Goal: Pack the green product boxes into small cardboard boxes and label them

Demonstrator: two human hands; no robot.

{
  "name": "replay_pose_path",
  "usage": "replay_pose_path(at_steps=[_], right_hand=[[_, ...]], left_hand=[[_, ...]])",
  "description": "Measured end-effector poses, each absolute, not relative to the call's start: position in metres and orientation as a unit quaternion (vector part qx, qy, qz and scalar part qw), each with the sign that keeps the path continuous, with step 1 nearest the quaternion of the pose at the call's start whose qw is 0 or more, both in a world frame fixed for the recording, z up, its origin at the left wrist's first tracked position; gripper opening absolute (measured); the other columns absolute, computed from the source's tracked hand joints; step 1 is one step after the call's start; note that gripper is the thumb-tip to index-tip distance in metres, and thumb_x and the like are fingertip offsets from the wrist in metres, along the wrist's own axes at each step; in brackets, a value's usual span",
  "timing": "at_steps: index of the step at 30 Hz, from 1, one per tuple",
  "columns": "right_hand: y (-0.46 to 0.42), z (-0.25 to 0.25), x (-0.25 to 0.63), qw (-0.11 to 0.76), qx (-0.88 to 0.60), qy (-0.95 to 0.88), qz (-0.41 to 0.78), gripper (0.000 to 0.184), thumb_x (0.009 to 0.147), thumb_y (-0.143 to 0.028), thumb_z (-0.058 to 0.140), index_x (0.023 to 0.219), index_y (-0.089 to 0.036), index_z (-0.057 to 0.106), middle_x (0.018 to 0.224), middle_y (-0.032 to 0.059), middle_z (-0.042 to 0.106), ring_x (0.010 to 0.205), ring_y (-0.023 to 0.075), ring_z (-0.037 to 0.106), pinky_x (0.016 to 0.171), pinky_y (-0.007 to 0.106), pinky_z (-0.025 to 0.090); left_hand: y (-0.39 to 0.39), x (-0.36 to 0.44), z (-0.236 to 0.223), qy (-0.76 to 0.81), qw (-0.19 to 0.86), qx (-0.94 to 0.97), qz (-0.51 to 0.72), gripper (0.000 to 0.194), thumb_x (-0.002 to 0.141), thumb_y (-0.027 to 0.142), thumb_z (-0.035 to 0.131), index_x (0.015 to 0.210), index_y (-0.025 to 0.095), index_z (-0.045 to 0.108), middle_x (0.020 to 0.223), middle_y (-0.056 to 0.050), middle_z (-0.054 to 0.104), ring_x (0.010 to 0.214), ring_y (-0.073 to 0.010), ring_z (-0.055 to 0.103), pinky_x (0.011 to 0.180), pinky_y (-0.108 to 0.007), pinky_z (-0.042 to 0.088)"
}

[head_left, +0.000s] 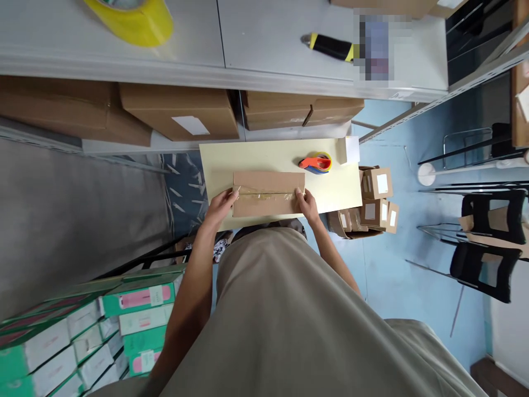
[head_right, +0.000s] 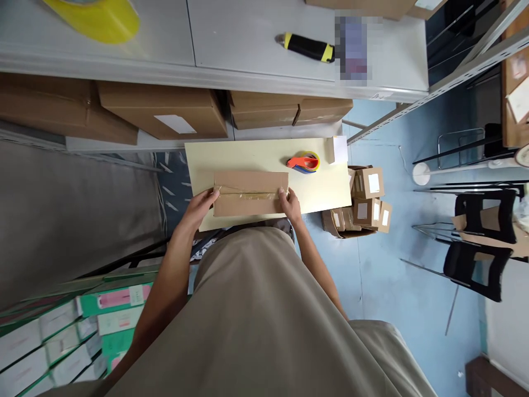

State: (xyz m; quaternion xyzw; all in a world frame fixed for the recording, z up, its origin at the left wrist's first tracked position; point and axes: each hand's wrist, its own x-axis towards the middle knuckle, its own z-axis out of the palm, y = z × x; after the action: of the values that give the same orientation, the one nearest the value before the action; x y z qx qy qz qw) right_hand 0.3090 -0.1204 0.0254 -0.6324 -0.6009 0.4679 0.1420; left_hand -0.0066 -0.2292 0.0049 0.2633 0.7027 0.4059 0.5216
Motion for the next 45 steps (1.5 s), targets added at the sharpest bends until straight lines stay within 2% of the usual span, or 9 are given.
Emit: replay_pose_path(at_steps=[3, 7, 12, 20, 24, 30, 34, 37, 45], right_hand=[[-0.112, 0.04, 0.313, 0.16, -0.639, -0.593, 0.463, 0.067, 0.094, -0.086, 0.059, 0.103, -0.02, 0.07, 0.081, 0.0023, 0.068, 0.081, 0.0218, 0.061, 0.077, 0.033, 0.052], [-0.104, 0.048, 0.321, 0.209, -0.568, -0.612, 0.509, 0.056, 0.093, -0.073, 0.071, 0.109, -0.02, 0.069, 0.096, 0.005, 0.075, 0.09, 0.0222, 0.067, 0.086, 0.035, 0.059], [-0.107, 0.023, 0.324, 0.17, -0.547, -0.629, 0.525, 0.053, 0.091, -0.057, 0.074, 0.128, -0.02, 0.072, 0.127, 0.0134, 0.081, 0.119, 0.0281, 0.075, 0.112, 0.049, 0.061], [-0.134, -0.013, 0.324, 0.048, -0.593, -0.633, 0.495, 0.05, 0.102, -0.028, 0.063, 0.152, -0.022, 0.068, 0.127, 0.0111, 0.086, 0.127, 0.0276, 0.08, 0.105, 0.045, 0.068], [-0.133, -0.013, 0.326, 0.019, -0.597, -0.646, 0.476, 0.069, 0.097, -0.013, 0.062, 0.164, -0.026, 0.06, 0.132, 0.0091, 0.086, 0.125, 0.028, 0.082, 0.107, 0.045, 0.067], [-0.079, -0.008, 0.344, -0.049, -0.612, -0.716, 0.332, 0.074, 0.101, -0.011, 0.057, 0.175, -0.014, 0.049, 0.169, 0.0204, 0.063, 0.154, 0.0334, 0.062, 0.133, 0.049, 0.047], [-0.023, -0.009, 0.351, -0.076, -0.625, -0.739, 0.241, 0.071, 0.108, -0.015, 0.05, 0.177, -0.007, 0.038, 0.176, 0.0254, 0.052, 0.161, 0.0355, 0.051, 0.133, 0.05, 0.042], [0.012, -0.013, 0.351, -0.106, -0.614, -0.753, 0.212, 0.07, 0.105, -0.012, 0.049, 0.174, -0.003, 0.04, 0.177, 0.0279, 0.048, 0.162, 0.0355, 0.047, 0.132, 0.047, 0.039], [0.05, -0.034, 0.354, -0.13, -0.553, -0.787, 0.239, 0.071, 0.095, -0.007, 0.054, 0.167, -0.006, 0.051, 0.151, 0.0266, 0.072, 0.145, 0.0336, 0.064, 0.132, 0.047, 0.038]], left_hand=[[-0.229, -0.008, 0.011, 0.684, 0.524, 0.251, 0.44, 0.094, 0.077, 0.082, 0.082, 0.142, 0.014, 0.073, 0.139, -0.019, 0.079, 0.138, -0.0355, 0.071, 0.119, -0.046, 0.055], [-0.231, -0.017, 0.02, 0.654, 0.519, 0.294, 0.465, 0.094, 0.086, 0.065, 0.083, 0.163, 0.017, 0.06, 0.165, -0.02, 0.066, 0.157, -0.0358, 0.06, 0.126, -0.048, 0.054], [-0.239, -0.017, 0.009, 0.702, 0.496, 0.312, 0.406, 0.081, 0.078, 0.034, 0.084, 0.156, 0.017, 0.067, 0.158, -0.018, 0.071, 0.14, -0.0369, 0.073, 0.118, -0.054, 0.062], [-0.26, 0.023, -0.016, 0.767, 0.457, 0.244, 0.378, 0.083, 0.076, 0.012, 0.079, 0.157, 0.019, 0.066, 0.153, -0.018, 0.075, 0.134, -0.0354, 0.077, 0.12, -0.055, 0.061], [-0.263, 0.026, -0.023, 0.774, 0.456, 0.229, 0.375, 0.087, 0.077, 0.018, 0.086, 0.16, 0.016, 0.06, 0.156, -0.024, 0.07, 0.138, -0.0378, 0.075, 0.123, -0.055, 0.057], [-0.252, 0.012, -0.013, 0.732, 0.478, 0.303, 0.379, 0.105, 0.078, 0.045, 0.096, 0.169, 0.023, 0.047, 0.17, -0.022, 0.058, 0.155, -0.0402, 0.061, 0.129, -0.056, 0.051], [-0.221, 0.002, 0.009, 0.774, 0.352, 0.336, 0.405, 0.084, 0.089, 0.052, 0.086, 0.161, 0.02, 0.055, 0.178, -0.023, 0.048, 0.167, -0.0391, 0.047, 0.138, -0.056, 0.038], [-0.19, 0.006, 0.03, 0.759, 0.308, 0.373, 0.436, 0.055, 0.097, 0.055, 0.075, 0.141, 0.023, 0.069, 0.164, -0.019, 0.063, 0.16, -0.0343, 0.056, 0.136, -0.054, 0.042], [-0.122, 0.107, 0.066, 0.727, 0.328, 0.319, 0.512, 0.04, 0.102, 0.061, 0.065, 0.11, 0.024, 0.076, 0.142, -0.015, 0.078, 0.143, -0.0315, 0.07, 0.127, -0.051, 0.053]])
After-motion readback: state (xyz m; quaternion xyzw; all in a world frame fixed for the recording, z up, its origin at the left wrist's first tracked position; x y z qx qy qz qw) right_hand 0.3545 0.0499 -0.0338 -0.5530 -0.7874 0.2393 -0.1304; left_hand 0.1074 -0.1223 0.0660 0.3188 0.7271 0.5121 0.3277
